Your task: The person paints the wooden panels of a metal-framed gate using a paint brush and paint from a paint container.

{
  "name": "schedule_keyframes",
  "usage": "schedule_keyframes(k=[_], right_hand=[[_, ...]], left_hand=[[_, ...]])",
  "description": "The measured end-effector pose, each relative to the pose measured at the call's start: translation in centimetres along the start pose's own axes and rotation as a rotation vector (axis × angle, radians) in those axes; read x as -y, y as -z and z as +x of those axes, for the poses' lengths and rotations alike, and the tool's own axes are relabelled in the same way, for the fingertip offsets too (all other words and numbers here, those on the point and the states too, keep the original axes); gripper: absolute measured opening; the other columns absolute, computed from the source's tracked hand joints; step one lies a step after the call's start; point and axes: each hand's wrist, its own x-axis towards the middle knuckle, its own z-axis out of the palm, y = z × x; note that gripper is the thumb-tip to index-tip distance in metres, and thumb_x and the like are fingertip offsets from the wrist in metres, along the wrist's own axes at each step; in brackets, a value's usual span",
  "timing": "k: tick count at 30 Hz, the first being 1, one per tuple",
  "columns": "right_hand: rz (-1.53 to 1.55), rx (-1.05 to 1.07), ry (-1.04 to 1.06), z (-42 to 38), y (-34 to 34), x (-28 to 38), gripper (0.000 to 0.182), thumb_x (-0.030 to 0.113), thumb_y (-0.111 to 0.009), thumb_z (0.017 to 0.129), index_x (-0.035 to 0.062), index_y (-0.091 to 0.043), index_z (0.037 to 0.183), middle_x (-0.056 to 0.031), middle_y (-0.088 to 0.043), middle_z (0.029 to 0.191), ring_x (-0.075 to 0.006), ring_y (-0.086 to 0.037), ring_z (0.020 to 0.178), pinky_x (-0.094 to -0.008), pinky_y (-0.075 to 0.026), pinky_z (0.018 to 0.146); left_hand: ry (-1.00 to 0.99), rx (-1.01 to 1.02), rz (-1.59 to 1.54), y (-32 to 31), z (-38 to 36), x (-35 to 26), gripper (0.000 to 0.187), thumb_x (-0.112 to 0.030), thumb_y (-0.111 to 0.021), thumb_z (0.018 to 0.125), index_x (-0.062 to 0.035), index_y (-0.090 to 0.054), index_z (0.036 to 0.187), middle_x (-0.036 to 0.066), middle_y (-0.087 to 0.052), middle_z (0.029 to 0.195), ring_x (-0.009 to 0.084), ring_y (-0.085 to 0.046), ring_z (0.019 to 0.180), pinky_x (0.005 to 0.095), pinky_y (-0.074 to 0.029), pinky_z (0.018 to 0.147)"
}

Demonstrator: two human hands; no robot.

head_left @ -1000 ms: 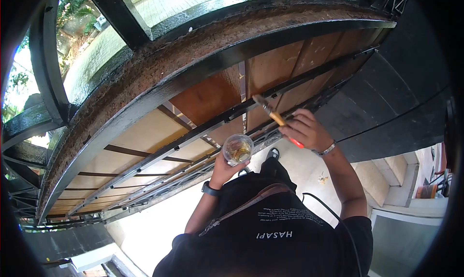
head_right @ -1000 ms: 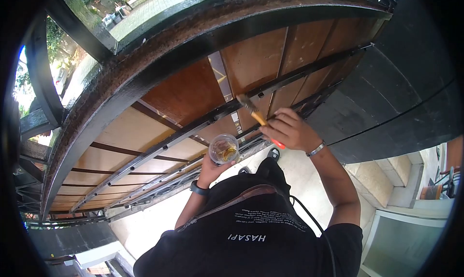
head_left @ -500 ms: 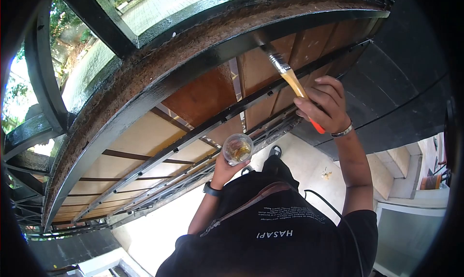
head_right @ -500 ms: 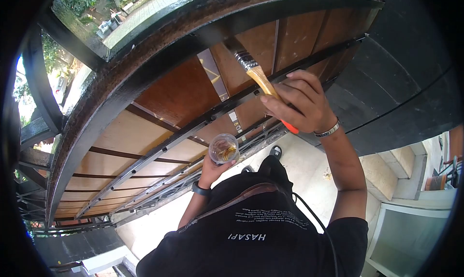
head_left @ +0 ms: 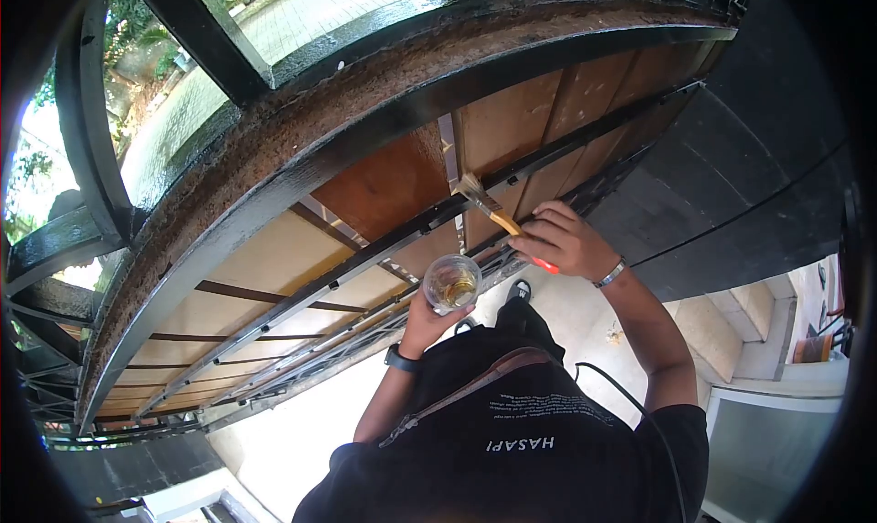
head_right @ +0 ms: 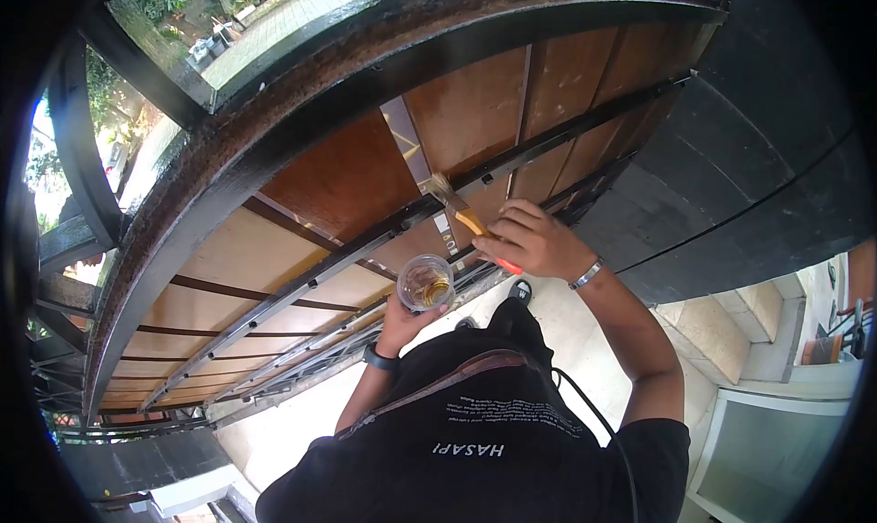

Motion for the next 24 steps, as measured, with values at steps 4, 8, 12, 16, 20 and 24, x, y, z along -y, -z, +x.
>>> schedule_keyframes(k=[4, 8, 12, 16, 20, 24], right_hand=[[0.078, -0.01, -0.056, 1.2, 2.8, -1.3, 0.037, 0.016, -0.082, 0.071, 0.0124, -0.071, 0.106, -0.0042, -0.066, 0.096, -0.024, -0.061, 0.095, -0.0404, -0.05, 0.092], [-0.15, -0.104, 0.005, 2.6, 6.5, -2.2, 0.034, 0.017, -0.081, 0.074, 0.0116, -0.069, 0.106, -0.0038, -0.066, 0.094, -0.023, -0.062, 0.089, -0.0385, -0.05, 0.09], [-0.329, -0.266, 0.024, 2.6, 7.9, -3.0, 0.039, 0.017, -0.082, 0.074, 0.0136, -0.068, 0.111, -0.0037, -0.067, 0.097, -0.0177, -0.064, 0.087, -0.0394, -0.05, 0.091], [-0.451, -0.4, 0.008, 1.9, 7.5, -3.7, 0.042, 0.018, -0.083, 0.074, 0.015, -0.068, 0.113, -0.0037, -0.066, 0.105, -0.0185, -0.064, 0.091, -0.0397, -0.051, 0.092], [-0.279, -0.248, -0.005, 1.4, 5.3, -2.4, 0.039, 0.019, -0.081, 0.075, 0.0135, -0.069, 0.111, -0.0038, -0.064, 0.098, -0.0212, -0.063, 0.091, -0.041, -0.052, 0.091], [-0.128, -0.086, 0.047, 0.4, 2.1, -0.8, 0.034, 0.019, -0.079, 0.076, 0.0107, -0.07, 0.108, -0.0041, -0.064, 0.093, -0.0211, -0.062, 0.088, -0.0402, -0.051, 0.093]], left_hand=[[0.001, 0.007, 0.001, -0.1, 0.0, 0.3, 0.073, -0.01, -0.086, 0.074, 0.0014, -0.047, 0.135, 0.012, -0.059, 0.127, 0.02, -0.057, 0.119, 0.035, -0.044, 0.104], [0.008, 0.019, -0.001, -0.4, 0.0, -0.2, 0.074, -0.01, -0.086, 0.074, 0.0014, -0.046, 0.135, 0.012, -0.059, 0.128, 0.0201, -0.057, 0.12, 0.0349, -0.044, 0.105], [0.007, 0.007, 0.013, -0.3, 0.0, -0.3, 0.074, -0.011, -0.086, 0.074, 0.0016, -0.046, 0.135, 0.012, -0.059, 0.128, 0.0202, -0.057, 0.119, 0.035, -0.044, 0.105], [0.014, 0.014, 0.028, -0.1, -0.1, -0.2, 0.073, -0.011, -0.086, 0.074, 0.0017, -0.047, 0.134, 0.012, -0.06, 0.127, 0.0199, -0.057, 0.119, 0.0347, -0.044, 0.105], [0.002, 0.016, 0.016, -0.2, -0.2, -0.7, 0.072, -0.011, -0.086, 0.074, 0.0017, -0.047, 0.134, 0.012, -0.06, 0.127, 0.0196, -0.057, 0.119, 0.0346, -0.044, 0.104], [0.018, 0.028, 0.022, -0.2, -0.2, -0.4, 0.073, -0.01, -0.086, 0.074, 0.002, -0.047, 0.134, 0.012, -0.059, 0.128, 0.0197, -0.056, 0.12, 0.0348, -0.044, 0.104]])
